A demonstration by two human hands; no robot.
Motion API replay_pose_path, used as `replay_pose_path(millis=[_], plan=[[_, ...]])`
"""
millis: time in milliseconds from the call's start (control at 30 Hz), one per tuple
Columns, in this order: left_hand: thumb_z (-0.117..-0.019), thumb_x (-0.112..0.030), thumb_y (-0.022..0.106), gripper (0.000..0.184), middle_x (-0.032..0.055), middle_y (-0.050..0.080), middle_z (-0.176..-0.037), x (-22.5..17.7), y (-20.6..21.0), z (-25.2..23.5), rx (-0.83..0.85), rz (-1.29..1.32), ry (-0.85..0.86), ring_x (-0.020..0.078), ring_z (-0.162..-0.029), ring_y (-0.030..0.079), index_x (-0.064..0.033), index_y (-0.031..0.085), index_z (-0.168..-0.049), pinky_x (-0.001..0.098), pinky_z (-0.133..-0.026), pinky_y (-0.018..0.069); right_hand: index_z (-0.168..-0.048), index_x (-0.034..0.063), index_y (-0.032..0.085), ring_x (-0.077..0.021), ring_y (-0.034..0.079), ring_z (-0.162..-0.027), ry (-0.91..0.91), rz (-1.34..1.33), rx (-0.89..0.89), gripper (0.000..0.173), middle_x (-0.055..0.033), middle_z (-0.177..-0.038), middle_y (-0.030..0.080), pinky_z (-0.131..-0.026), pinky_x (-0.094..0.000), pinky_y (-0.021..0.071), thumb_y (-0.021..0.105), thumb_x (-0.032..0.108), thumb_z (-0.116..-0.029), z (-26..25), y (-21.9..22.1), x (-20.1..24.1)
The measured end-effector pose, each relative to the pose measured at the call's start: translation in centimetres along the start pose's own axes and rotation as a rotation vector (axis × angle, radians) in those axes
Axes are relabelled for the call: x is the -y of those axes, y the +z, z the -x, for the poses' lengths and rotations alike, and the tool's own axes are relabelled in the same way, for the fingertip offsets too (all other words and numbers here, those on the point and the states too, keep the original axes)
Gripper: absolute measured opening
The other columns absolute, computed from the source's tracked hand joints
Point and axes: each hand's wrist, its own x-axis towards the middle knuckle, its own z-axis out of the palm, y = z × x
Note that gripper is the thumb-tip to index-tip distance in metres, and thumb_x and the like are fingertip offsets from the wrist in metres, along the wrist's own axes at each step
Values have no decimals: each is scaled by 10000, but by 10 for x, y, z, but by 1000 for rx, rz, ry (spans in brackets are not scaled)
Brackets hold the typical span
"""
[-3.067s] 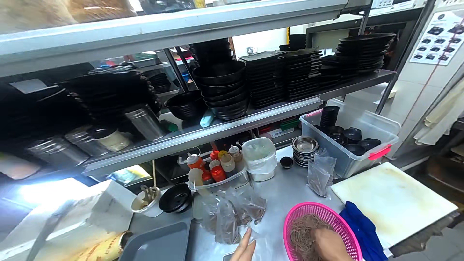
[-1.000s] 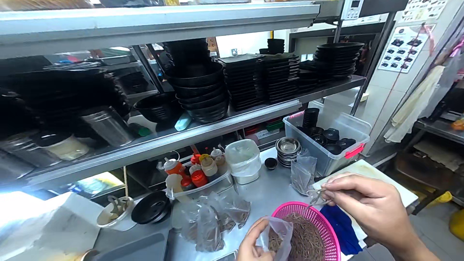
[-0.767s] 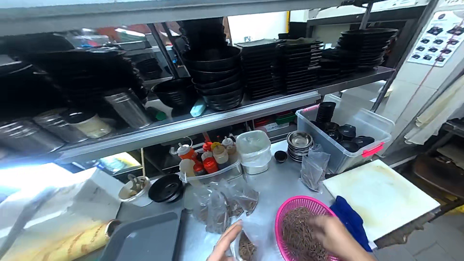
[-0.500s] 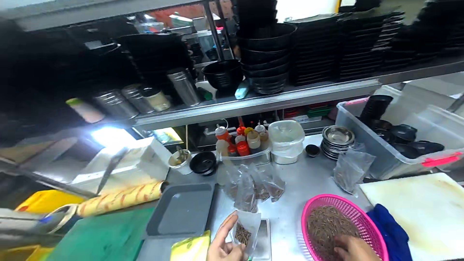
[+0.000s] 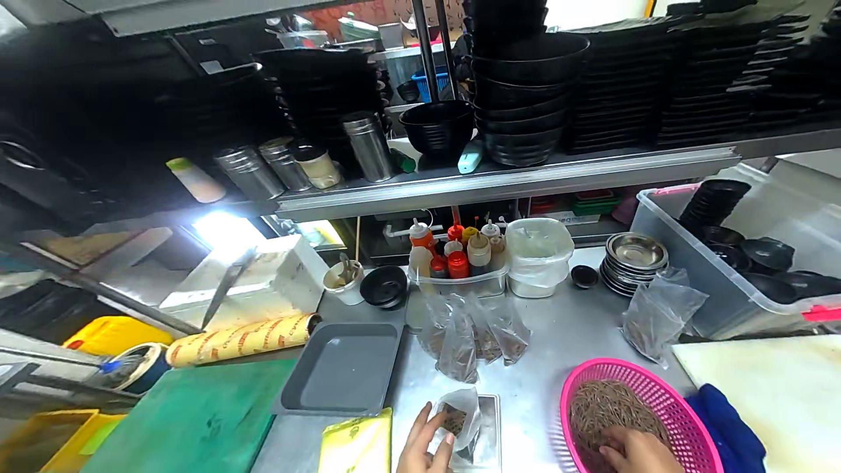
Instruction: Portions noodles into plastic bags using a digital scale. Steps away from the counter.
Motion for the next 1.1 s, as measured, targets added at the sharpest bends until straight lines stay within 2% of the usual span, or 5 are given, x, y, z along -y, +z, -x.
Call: replay_pose_path(millis=[167, 367, 633, 767, 1100], plan=[[-1015, -439, 565, 364, 98, 434, -1602, -21, -13, -7, -50, -350, 52, 253, -1325, 587, -236, 732, -1267, 515, -999, 556, -1318, 203, 682, -447, 703, -1015, 67, 145, 27, 534, -190, -1123, 736, -797, -705, 545, 720, 493, -871, -1, 11, -5], [-1017, -513, 524, 383, 78, 454, -1593, -41, -18, -8, -40, -454, 31, 254, -1313, 597, -301, 739, -1253, 531, -1007, 542, -1001, 143, 760, -431, 715, -957, 93, 249, 121, 290, -185, -995, 747, -732, -693, 548, 660, 389, -886, 2, 31, -20], [-1014, -497, 544, 351, 66, 438, -1604, -37, -20, -3, -37, -393, 45, 218, -1310, 601, -320, 742, -1244, 497, -985, 570, -1145, 195, 726, -438, 716, -954, 136, 167, 79, 379, -180, -1018, 747, -734, -694, 548, 712, 434, -852, 3, 35, -27], [-1017, -509, 538, 354, 69, 437, -1605, -32, -17, -1, -41, -389, 61, 222, -1333, 583, -332, 737, -1251, 500, -1001, 560, -1004, 213, 771, -409, 719, -954, 103, 188, 131, 269, -147, -992, 756, -729, -698, 545, 661, 427, -883, 2, 39, -31], [-1020, -486, 547, 340, 77, 435, -1605, -29, -14, -1, -53, -366, 59, 236, -1338, 578, -329, 736, -1255, 515, -1014, 550, -1048, 206, 768, -414, 719, -966, 96, 173, 98, 297, -160, -1009, 756, -756, -692, 551, 660, 440, -900, 1, 35, -31]])
